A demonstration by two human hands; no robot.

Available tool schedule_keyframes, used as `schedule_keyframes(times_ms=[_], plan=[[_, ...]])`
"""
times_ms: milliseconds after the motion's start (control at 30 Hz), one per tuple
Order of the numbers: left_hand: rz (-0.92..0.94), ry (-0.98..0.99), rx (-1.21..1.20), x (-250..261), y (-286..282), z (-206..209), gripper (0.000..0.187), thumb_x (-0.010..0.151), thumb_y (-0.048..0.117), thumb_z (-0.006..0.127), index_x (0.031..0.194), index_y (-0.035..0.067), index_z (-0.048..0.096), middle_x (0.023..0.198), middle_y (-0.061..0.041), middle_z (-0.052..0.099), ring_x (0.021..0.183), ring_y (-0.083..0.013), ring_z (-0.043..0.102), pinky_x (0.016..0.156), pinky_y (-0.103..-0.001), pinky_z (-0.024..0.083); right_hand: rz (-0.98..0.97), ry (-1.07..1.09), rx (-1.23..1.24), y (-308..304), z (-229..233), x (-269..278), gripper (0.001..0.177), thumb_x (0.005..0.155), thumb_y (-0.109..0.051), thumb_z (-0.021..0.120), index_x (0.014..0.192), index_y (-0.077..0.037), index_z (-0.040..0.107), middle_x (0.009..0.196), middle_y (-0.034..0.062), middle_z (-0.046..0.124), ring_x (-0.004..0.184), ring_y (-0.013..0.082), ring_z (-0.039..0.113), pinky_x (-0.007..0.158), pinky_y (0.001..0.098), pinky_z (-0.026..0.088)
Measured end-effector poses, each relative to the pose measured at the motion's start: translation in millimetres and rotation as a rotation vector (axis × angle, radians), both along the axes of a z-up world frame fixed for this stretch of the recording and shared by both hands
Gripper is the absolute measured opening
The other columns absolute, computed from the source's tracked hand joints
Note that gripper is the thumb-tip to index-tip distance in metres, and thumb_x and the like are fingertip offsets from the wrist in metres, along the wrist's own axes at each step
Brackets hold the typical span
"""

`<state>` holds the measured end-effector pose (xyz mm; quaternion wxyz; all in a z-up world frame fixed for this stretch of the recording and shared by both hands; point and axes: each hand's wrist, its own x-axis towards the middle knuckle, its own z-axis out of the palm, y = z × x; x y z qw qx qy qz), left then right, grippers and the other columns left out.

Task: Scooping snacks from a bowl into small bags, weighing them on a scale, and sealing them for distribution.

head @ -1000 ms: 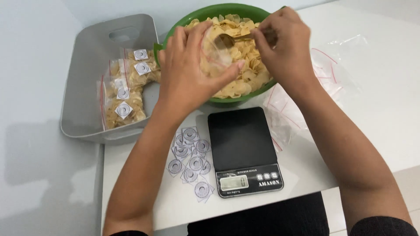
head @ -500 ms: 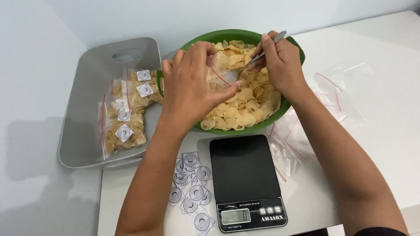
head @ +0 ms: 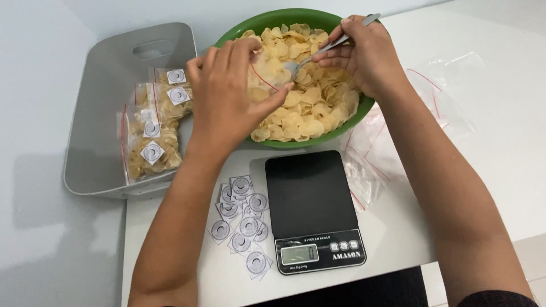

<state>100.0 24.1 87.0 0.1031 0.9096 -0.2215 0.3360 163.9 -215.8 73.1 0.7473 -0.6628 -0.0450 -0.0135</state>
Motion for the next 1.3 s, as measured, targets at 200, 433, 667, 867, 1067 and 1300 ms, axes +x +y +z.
schedule_keyframes(times_ms=[200,433,667,867,1067,1300], plan=[[-0.013,0.132,-0.101,-7.6,-1.0,4.5,0.057,0.094,0.064,0.062,0.121,0.015,0.051,0.101,-0.002,0.056,0.096,-0.0221,0.054,0.085,-0.041,0.036,-0.154,-0.171,0.106,-3.7,1.9,-8.2,0.031,0.099,-0.027,0.043,0.079,-0.008,0.056,0.08,0.0152,0.071,0.068,0.0218,0.078,0.06,0.0241,0.061],[0.069,0.36,-0.2,6.7,-16.6,-3.8,0.071,0.088,0.067,0.068,0.123,0.01,0.043,0.12,-0.009,0.062,0.108,-0.028,0.06,0.085,-0.048,0.042,-0.265,-0.399,0.104,-7.2,22.3,-21.4,0.036,0.1,-0.031,0.047,0.075,-0.007,0.055,0.073,0.0128,0.068,0.051,0.0198,0.066,0.044,0.0255,0.047],[0.003,0.414,-0.27,13.5,-26.6,-10.0,0.068,0.082,0.062,0.073,0.12,0.013,0.045,0.107,-0.004,0.064,0.098,-0.0251,0.062,0.089,-0.048,0.039,-0.239,-0.473,0.15,12.3,24.9,-18.4,0.039,0.103,-0.033,0.045,0.075,-0.008,0.056,0.069,0.0102,0.064,0.044,0.0162,0.059,0.035,0.0215,0.039],[-0.019,0.358,-0.226,11.0,-27.3,-16.1,0.07,0.085,0.063,0.071,0.125,0.011,0.045,0.114,-0.006,0.065,0.106,-0.0269,0.063,0.092,-0.049,0.038,-0.049,-0.687,-0.036,28.2,11.7,-23.5,0.046,0.11,-0.038,0.031,0.093,-0.002,0.052,0.084,0.0149,0.064,0.057,0.0182,0.063,0.047,0.0222,0.053],[-0.016,0.328,-0.247,8.6,-25.8,-20.0,0.065,0.085,0.061,0.068,0.123,0.013,0.046,0.106,-0.004,0.066,0.102,-0.0253,0.063,0.094,-0.05,0.037,-0.233,-0.789,0.105,22.3,6.8,-22.1,0.047,0.105,-0.055,0.036,0.101,-0.009,0.046,0.082,0.0097,0.058,0.056,0.0153,0.056,0.048,0.0225,0.048],[-0.016,0.345,-0.305,6.9,-23.8,-17.6,0.065,0.086,0.061,0.067,0.125,0.013,0.047,0.105,-0.004,0.066,0.1,-0.024,0.064,0.09,-0.048,0.039,-0.527,-0.546,0.037,17.7,8.5,-18.1,0.051,0.094,-0.065,0.034,0.089,-0.017,0.049,0.072,-0.004,0.048,0.065,0.0074,0.046,0.061,0.0218,0.04]])
